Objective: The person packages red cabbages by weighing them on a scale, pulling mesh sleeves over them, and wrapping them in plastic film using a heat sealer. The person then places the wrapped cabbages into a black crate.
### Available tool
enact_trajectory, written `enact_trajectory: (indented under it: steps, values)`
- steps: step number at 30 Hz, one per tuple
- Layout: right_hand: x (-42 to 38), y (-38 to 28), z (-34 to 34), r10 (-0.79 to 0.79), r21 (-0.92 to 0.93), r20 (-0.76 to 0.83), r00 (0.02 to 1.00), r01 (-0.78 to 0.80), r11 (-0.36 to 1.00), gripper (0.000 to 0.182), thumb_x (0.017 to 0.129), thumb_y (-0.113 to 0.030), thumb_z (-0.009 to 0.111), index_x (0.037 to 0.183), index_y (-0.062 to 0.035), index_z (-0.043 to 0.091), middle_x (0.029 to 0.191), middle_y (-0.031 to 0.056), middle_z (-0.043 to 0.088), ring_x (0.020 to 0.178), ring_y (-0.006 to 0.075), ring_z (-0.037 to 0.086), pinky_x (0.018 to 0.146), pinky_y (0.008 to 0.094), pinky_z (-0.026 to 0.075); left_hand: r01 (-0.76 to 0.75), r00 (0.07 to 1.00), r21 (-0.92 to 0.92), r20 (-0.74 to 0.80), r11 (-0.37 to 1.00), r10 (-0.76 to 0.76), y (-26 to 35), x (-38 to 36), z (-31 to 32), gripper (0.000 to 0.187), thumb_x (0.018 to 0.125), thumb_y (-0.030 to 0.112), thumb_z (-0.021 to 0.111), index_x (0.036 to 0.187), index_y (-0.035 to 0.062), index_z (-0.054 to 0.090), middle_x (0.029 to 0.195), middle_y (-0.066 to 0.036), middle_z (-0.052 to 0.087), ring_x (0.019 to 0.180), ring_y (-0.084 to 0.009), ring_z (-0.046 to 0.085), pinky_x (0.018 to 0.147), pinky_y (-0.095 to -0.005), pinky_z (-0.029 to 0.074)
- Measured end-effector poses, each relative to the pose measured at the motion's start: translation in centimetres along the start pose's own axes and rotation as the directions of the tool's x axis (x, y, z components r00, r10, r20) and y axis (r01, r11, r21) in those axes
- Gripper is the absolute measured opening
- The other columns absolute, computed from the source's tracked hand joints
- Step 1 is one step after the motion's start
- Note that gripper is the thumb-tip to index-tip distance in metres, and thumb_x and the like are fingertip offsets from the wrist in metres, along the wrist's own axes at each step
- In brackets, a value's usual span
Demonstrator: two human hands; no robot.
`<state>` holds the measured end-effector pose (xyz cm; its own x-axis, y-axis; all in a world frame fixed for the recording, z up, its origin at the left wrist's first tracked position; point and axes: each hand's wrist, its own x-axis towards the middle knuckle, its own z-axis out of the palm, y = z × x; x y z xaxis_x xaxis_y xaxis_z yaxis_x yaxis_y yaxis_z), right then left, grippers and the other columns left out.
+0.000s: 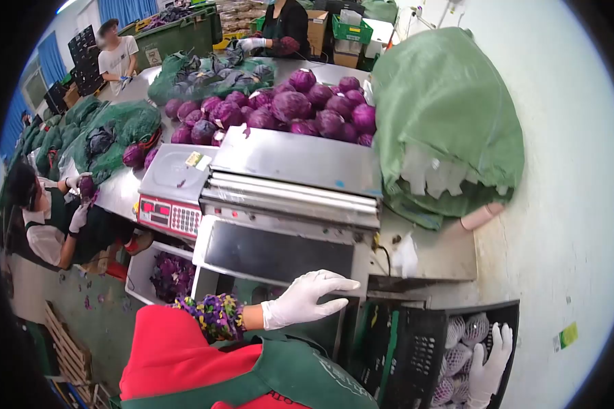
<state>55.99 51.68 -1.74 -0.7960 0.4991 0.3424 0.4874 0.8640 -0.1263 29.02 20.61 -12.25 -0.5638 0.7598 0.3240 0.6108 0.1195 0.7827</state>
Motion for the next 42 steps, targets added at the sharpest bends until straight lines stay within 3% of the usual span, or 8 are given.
enact_trajectory:
  steps: [12, 18, 23, 29, 34, 36, 40, 42]
  values:
    - [16.9, -14.3, 10.0, -0.187, 0.157, 0.198, 0.962, 0.157, 0.975, 0.041, 0.082, -0.016, 0.069, 0.12, -0.0053, 0.061, 0.126, 0.0221, 0.055, 0.121, 0.0396, 0.049, 0.104, 0.0442, 0.039, 0.065, 0.917, 0.54, -0.364, 0.839, 0.164, -24.2, 19.8, -28.3, 0.107, 0.063, 0.032, 0.086, 0.149, 0.0093, 0.028, 0.15, -0.021, 0.033, 0.14, -0.0438, 0.026, 0.111, -0.0489, 0.031]
    - [27.5, -11.6, 14.7, -0.081, 0.251, 0.373, 0.924, -0.017, 0.968, 0.041, 0.087, -0.031, 0.062, 0.118, -0.0046, 0.063, 0.117, 0.0196, 0.062, 0.112, 0.0366, 0.057, 0.098, 0.0401, 0.044, 0.41, 0.908, 0.569, -0.33, 0.713, -0.26, -28.9, 27.4, -30.0, 0.117, 0.058, 0.039, 0.087, 0.153, 0.0251, 0.021, 0.152, -0.026, 0.026, 0.137, -0.0458, 0.031, 0.102, -0.0604, 0.037]
    - [38.8, -7.3, 25.5, 0.22, 0.137, 0.398, 0.89, -0.295, 0.946, 0.043, 0.086, -0.033, 0.063, 0.116, -0.002, 0.062, 0.102, 0.0198, 0.068, 0.095, 0.0426, 0.063, 0.086, 0.0422, 0.05, 0.298, 0.912, 0.193, -0.348, 0.935, -0.219, -35.6, 27.6, -31.7, 0.085, 0.066, 0.038, 0.085, 0.136, 0.0061, 0.048, 0.127, -0.021, 0.055, 0.115, -0.0305, 0.058, 0.101, -0.0375, 0.045]
    - [41.1, -8.1, 31.8, -0.021, -0.035, 0.348, 0.937, 0.035, 0.999, 0.037, 0.088, -0.026, 0.059, 0.116, -0.0012, 0.06, 0.108, 0.0212, 0.065, 0.101, 0.0418, 0.06, 0.089, 0.0443, 0.047, 0.209, 0.799, -0.474, -0.422, 0.855, -0.429, -24.9, 25.9, -35.3, 0.073, 0.074, 0.026, 0.083, 0.13, -0.0056, 0.049, 0.117, -0.012, 0.06, 0.107, -0.0187, 0.059, 0.095, -0.0322, 0.047]
    - [37.0, -9.4, 26.1, -0.165, -0.069, 0.232, 0.959, 0.185, 0.98, 0.032, 0.091, -0.02, 0.056, 0.116, -0.0006, 0.058, 0.112, 0.0224, 0.063, 0.106, 0.0411, 0.057, 0.091, 0.0461, 0.045, 0.227, 0.675, 0.082, -0.731, 0.97, -0.096, -23.3, 16.0, -40.2, 0.084, 0.072, 0.027, 0.083, 0.141, 0.0037, 0.04, 0.134, -0.016, 0.049, 0.124, -0.0238, 0.049, 0.106, -0.0358, 0.039]
    - [34.8, -13.0, 22.1, -0.007, 0.019, 0.121, 0.993, 0.005, 1.0, 0.026, 0.089, -0.017, 0.056, 0.108, 0.0001, 0.059, 0.107, 0.025, 0.063, 0.101, 0.0431, 0.057, 0.086, 0.0488, 0.046, 0.377, 0.675, 0.397, -0.737, 0.837, 0.045, -21.9, 10.8, -41.4, 0.086, 0.067, 0.024, 0.084, 0.14, 0.0067, 0.043, 0.136, -0.02, 0.047, 0.127, -0.0323, 0.047, 0.109, -0.039, 0.036]
    - [32.8, -11.4, 18.6, -0.221, 0.078, 0.338, 0.915, 0.206, 0.975, 0.024, 0.088, -0.016, 0.055, 0.103, 0.0013, 0.062, 0.097, 0.0241, 0.065, 0.091, 0.0392, 0.063, 0.079, 0.0456, 0.049, 0.568, 0.691, 0.591, -0.721, 0.572, 0.059, -21.5, 0.2, -42.2, 0.088, 0.063, 0.024, 0.085, 0.139, 0.0076, 0.045, 0.138, -0.022, 0.043, 0.129, -0.0381, 0.044, 0.107, -0.042, 0.038]
    - [31.8, -11.8, 16.6, -0.388, 0.522, 0.223, 0.894, 0.227, 0.822, 0.024, 0.087, -0.016, 0.054, 0.095, 0.0039, 0.064, 0.083, 0.0201, 0.066, 0.076, 0.028, 0.066, 0.071, 0.0399, 0.05, 0.681, 0.68, 0.619, -0.733, 0.391, -0.024, -21.1, -4.1, -41.5, 0.09, 0.06, 0.027, 0.087, 0.138, 0.0087, 0.046, 0.139, -0.024, 0.041, 0.128, -0.0422, 0.042, 0.107, -0.0467, 0.037]
